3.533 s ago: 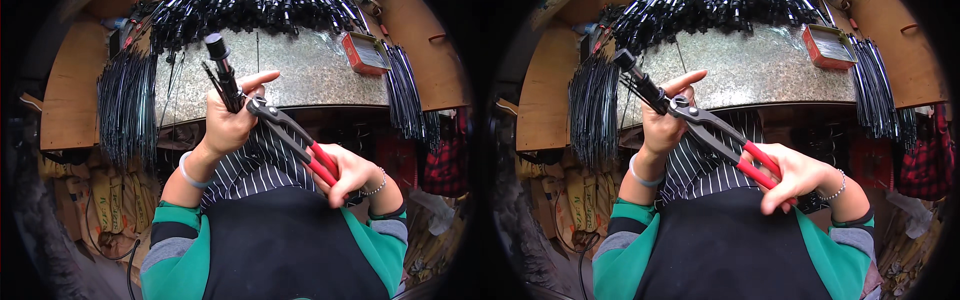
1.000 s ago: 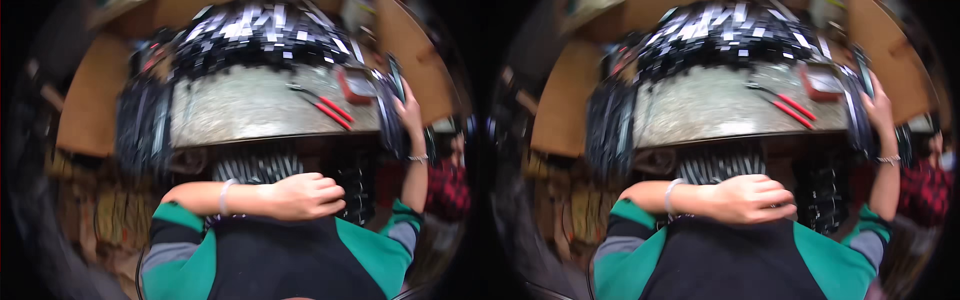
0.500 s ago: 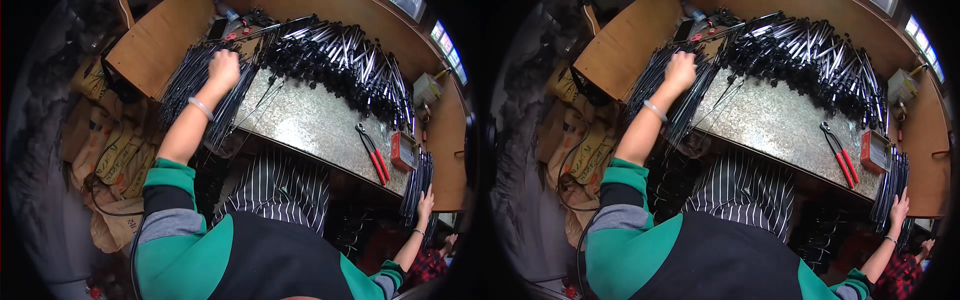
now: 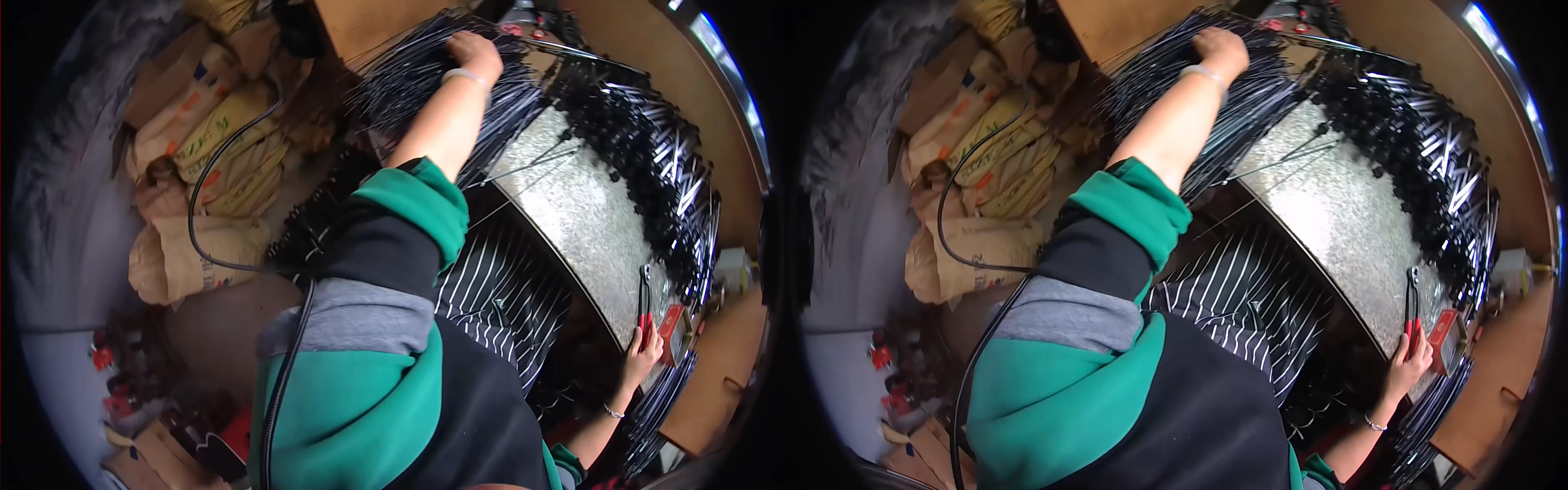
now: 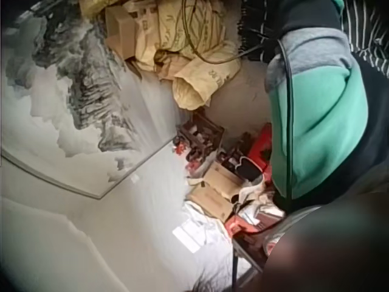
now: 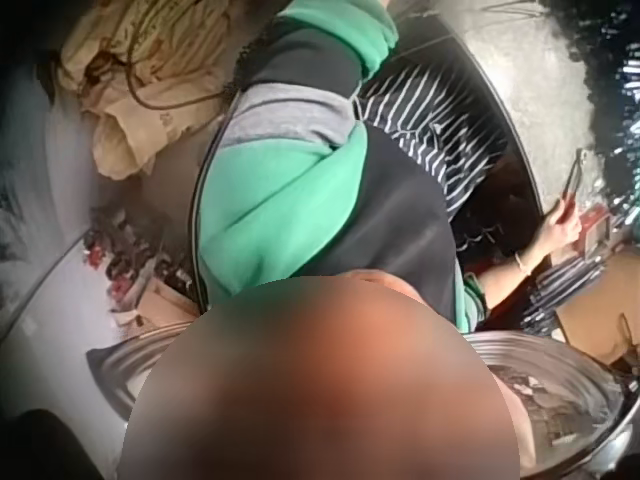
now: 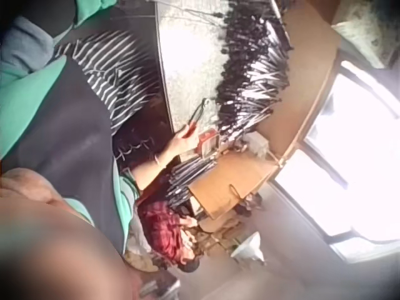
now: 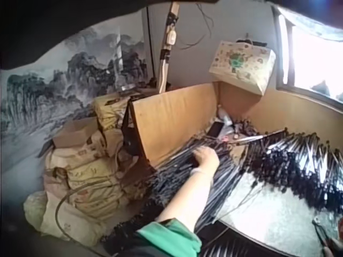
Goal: Assembling bundles of black wire bristles into plastic components and securing them using pliers.
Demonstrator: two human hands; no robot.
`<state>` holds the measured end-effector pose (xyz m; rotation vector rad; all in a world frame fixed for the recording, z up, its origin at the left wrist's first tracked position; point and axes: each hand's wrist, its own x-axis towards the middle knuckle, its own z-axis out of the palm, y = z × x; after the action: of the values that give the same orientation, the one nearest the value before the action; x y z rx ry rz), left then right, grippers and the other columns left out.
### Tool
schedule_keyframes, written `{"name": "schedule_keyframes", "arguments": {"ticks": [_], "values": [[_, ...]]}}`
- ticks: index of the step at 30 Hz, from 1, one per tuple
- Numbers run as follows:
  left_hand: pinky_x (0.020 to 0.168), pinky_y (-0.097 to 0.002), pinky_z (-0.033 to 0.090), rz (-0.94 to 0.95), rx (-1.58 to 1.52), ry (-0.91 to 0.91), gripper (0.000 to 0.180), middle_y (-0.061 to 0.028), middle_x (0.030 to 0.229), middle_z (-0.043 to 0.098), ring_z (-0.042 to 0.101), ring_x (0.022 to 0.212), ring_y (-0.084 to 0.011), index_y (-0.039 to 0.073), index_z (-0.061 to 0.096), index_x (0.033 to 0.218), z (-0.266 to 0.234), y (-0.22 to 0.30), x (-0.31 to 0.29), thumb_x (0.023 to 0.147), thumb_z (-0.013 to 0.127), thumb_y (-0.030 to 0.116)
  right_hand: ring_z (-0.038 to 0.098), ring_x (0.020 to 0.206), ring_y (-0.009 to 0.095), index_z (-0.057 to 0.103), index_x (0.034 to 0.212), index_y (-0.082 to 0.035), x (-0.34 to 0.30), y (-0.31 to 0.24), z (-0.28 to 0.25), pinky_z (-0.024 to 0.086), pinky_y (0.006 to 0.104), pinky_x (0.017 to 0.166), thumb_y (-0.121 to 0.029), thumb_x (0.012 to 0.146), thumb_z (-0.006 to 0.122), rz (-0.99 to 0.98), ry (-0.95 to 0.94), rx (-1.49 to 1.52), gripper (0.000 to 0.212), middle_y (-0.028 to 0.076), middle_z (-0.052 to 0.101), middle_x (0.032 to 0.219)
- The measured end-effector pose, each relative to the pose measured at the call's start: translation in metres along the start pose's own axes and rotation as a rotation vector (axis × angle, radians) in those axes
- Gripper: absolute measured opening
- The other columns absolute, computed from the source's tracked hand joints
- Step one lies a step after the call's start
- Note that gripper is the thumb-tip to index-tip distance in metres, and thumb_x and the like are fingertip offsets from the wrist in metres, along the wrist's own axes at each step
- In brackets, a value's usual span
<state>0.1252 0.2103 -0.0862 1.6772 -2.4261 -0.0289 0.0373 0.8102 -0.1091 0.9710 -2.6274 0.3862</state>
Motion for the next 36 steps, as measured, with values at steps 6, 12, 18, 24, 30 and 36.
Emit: {"name": "schedule_keyframes", "arguments": {"ticks": [6,12,18,24,30,36], "values": [[0.087,-0.0393,0.036,-0.029,-0.04,0.204,0.033,-0.0142,0.117,0.052,0.045,0.109,-0.0273,0.003,0.056,0.115,0.027,-0.005,-0.003,0.088,0.044,0.018,0.053,0.095,0.032,0.055,0.117,-0.004,0.003,0.036,0.001,0.041,0.04,0.084,-0.029,0.087,0.059,0.136,-0.067,-0.109,0.039,0.017,0.057,0.103],[0.08,-0.0387,0.036,0.043,-0.058,0.442,0.029,-0.0087,0.108,0.054,0.045,0.102,-0.0256,0.007,0.06,0.109,0.001,-0.006,-0.006,0.088,0.043,0.02,0.051,0.1,0.033,0.053,0.119,-0.004,-0.002,0.031,-0.015,0.037,0.0416,0.088,-0.033,0.087,0.058,0.058,0.075,-0.262,0.044,0.017,0.056,0.11],[0.067,-0.0364,0.051,0.083,-0.262,0.504,0.018,-0.0145,0.095,0.058,0.059,0.086,-0.0259,0.005,0.054,0.095,-0.029,-0.026,-0.022,0.088,0.042,0.015,0.046,0.105,0.031,0.054,0.118,-0.004,0.022,-0.049,-0.006,0.035,0.0394,0.092,-0.027,0.088,0.056,0.047,0.092,-0.107,0.038,0.015,0.054,0.112],[0.08,-0.0401,0.051,0.193,-0.289,0.213,0.029,-0.0131,0.113,0.056,0.055,0.103,-0.0291,0.001,0.055,0.111,-0.021,-0.015,-0.038,0.088,0.043,0.015,0.046,0.107,0.031,0.055,0.116,-0.004,0.038,-0.093,-0.01,0.035,0.0378,0.094,-0.022,0.087,0.058,-0.15,0.096,0.025,0.035,0.015,0.053,0.111],[0.071,-0.0482,0.05,0.19,-0.491,0.258,0.021,-0.0216,0.086,0.064,0.062,0.082,-0.0386,0.002,0.048,0.099,-0.061,-0.029,-0.047,0.09,0.039,0.019,0.047,0.105,0.031,0.056,0.113,-0.004,0.047,-0.131,-0.012,0.036,0.0386,0.092,-0.018,0.084,0.061,-0.137,0.114,0.101,0.032,0.015,0.053,0.111],[0.063,-0.0478,0.048,0.352,-0.512,0.544,0.02,-0.0223,0.077,0.063,0.062,0.073,-0.0385,0.004,0.044,0.098,-0.08,-0.024,-0.056,0.091,0.043,0.023,0.047,0.103,0.031,0.056,0.112,-0.004,0.064,-0.164,-0.009,0.037,0.0378,0.092,-0.021,0.083,0.063,-0.187,0.088,0.231,0.034,0.015,0.053,0.108]]}}
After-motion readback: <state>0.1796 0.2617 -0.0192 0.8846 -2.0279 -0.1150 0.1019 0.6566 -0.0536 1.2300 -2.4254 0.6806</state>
